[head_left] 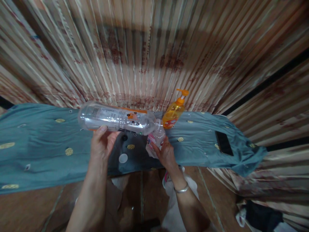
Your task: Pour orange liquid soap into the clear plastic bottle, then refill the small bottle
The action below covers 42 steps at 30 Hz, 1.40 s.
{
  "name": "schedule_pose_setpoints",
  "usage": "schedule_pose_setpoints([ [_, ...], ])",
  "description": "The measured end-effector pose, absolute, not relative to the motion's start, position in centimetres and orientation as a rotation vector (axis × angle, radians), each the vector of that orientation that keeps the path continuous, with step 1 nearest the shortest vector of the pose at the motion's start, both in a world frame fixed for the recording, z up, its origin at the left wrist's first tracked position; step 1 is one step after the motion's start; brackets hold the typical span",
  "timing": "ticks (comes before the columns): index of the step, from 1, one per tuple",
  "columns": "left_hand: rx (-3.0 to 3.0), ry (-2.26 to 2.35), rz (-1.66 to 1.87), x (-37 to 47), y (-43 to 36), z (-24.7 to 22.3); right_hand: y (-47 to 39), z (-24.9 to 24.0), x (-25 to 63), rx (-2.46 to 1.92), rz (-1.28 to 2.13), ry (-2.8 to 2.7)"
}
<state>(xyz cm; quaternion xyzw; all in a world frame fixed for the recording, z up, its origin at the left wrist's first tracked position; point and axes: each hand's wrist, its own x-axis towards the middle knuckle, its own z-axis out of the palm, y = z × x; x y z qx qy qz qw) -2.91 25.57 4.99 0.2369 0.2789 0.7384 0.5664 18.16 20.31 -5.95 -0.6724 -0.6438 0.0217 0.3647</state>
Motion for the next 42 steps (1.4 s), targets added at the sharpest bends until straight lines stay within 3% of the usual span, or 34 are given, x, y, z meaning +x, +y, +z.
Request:
schedule_pose_setpoints([
  [42, 0.602, 0.621, 1.717, -3.16, 25.70, 4.71, 20.29, -5.60, 18.01, -1.765, 0.062, -1.650],
])
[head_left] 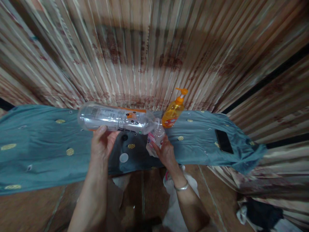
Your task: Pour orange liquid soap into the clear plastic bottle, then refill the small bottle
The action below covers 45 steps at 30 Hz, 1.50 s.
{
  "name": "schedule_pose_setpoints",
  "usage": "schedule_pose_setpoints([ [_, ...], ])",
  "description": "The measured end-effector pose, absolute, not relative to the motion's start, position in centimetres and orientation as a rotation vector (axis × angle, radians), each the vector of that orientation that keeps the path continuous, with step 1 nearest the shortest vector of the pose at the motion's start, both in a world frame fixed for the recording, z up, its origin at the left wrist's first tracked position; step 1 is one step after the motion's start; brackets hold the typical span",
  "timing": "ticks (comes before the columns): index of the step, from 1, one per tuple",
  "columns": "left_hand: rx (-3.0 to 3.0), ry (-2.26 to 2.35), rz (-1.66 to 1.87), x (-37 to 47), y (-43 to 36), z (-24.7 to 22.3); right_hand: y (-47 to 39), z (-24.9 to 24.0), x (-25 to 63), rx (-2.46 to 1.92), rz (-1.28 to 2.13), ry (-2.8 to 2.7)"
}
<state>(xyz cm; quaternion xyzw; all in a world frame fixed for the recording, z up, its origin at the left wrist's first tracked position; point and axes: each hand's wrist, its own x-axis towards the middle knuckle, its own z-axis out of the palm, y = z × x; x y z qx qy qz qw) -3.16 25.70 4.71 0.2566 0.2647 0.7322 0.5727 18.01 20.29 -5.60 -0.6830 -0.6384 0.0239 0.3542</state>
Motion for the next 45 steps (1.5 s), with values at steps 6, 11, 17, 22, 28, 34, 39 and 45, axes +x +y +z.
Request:
schedule_pose_setpoints([
  [6, 0.588, 0.609, 1.719, -3.08, 25.65, 4.86, 20.29, -5.78, 18.06, -1.767, 0.044, -1.654],
  [11, 0.583, 0.631, 1.722, -3.09, 25.66, 4.92, 20.29, -5.86, 18.10, -1.764, 0.039, -1.661],
  [17, 0.584, 0.653, 1.733, -2.99, 25.61, 4.93, 20.34, -5.95, 18.13, -1.766, 0.029, -1.661],
  [22, 0.605, 0.640, 1.716, -3.06, 25.67, 4.79, 20.31, -5.89, 18.10, -1.757, 0.021, -1.661],
  [28, 0.602, 0.630, 1.720, -3.07, 25.77, 4.77, 20.23, -5.78, 18.10, -1.747, 0.021, -1.669],
  [34, 0.603, 0.633, 1.719, -3.27, 25.63, 4.68, 20.21, -5.67, 18.18, -1.743, 0.024, -1.673],
  [39, 0.613, 0.633, 1.723, -3.21, 25.74, 4.62, 20.17, -5.57, 18.13, -1.751, 0.025, -1.673],
  [45, 0.627, 0.646, 1.711, -3.13, 25.76, 4.65, 20.17, -5.54, 18.08, -1.754, 0.027, -1.673],
])
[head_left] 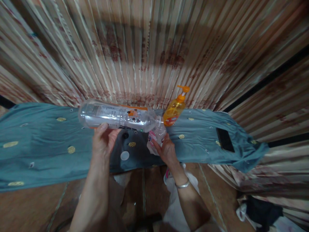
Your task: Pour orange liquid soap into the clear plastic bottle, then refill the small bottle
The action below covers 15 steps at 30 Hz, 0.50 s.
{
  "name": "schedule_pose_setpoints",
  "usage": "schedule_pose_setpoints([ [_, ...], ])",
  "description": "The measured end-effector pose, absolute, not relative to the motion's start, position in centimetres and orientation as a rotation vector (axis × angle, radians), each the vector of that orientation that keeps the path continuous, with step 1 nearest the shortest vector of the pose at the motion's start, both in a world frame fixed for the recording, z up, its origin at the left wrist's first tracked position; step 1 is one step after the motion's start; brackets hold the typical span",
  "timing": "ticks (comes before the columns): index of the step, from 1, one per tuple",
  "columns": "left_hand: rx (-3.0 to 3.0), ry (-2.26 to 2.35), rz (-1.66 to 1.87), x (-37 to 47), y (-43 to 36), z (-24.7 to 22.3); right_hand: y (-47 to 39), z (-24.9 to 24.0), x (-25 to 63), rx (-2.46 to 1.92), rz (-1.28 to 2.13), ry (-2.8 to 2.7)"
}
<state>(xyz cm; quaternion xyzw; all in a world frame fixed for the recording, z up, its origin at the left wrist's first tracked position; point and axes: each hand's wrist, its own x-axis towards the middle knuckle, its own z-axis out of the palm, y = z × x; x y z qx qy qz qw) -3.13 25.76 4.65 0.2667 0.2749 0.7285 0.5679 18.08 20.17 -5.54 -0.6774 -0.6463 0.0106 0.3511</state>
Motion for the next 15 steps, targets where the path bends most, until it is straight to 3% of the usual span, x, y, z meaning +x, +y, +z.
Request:
schedule_pose_setpoints([
  [15, 0.631, 0.656, 1.716, -3.15, 25.64, 4.77, 20.12, -5.27, 18.11, -1.760, 0.055, -1.676],
])
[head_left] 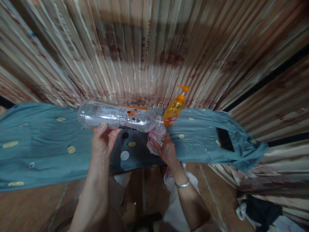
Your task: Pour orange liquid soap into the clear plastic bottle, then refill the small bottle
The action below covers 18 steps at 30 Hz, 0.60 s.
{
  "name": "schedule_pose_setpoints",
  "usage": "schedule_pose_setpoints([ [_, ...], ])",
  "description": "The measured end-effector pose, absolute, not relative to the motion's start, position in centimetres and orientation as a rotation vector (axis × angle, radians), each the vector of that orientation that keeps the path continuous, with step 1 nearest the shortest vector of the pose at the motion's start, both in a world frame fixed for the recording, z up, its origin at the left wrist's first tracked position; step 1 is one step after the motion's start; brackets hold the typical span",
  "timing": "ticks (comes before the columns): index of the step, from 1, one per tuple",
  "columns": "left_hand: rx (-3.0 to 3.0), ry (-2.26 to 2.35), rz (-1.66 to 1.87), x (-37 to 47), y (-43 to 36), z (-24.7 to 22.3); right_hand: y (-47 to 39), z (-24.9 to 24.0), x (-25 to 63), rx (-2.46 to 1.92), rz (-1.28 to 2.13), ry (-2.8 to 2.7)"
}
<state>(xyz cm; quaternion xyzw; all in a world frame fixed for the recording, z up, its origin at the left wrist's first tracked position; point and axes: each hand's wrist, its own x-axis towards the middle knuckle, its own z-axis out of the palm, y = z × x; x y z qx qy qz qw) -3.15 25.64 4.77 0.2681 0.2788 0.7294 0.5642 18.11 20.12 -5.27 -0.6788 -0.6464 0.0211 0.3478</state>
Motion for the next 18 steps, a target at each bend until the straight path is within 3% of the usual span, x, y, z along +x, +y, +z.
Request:
schedule_pose_setpoints([
  [18, 0.621, 0.635, 1.719, -3.08, 25.60, 4.82, 20.17, -5.58, 18.13, -1.782, 0.040, -1.668],
])
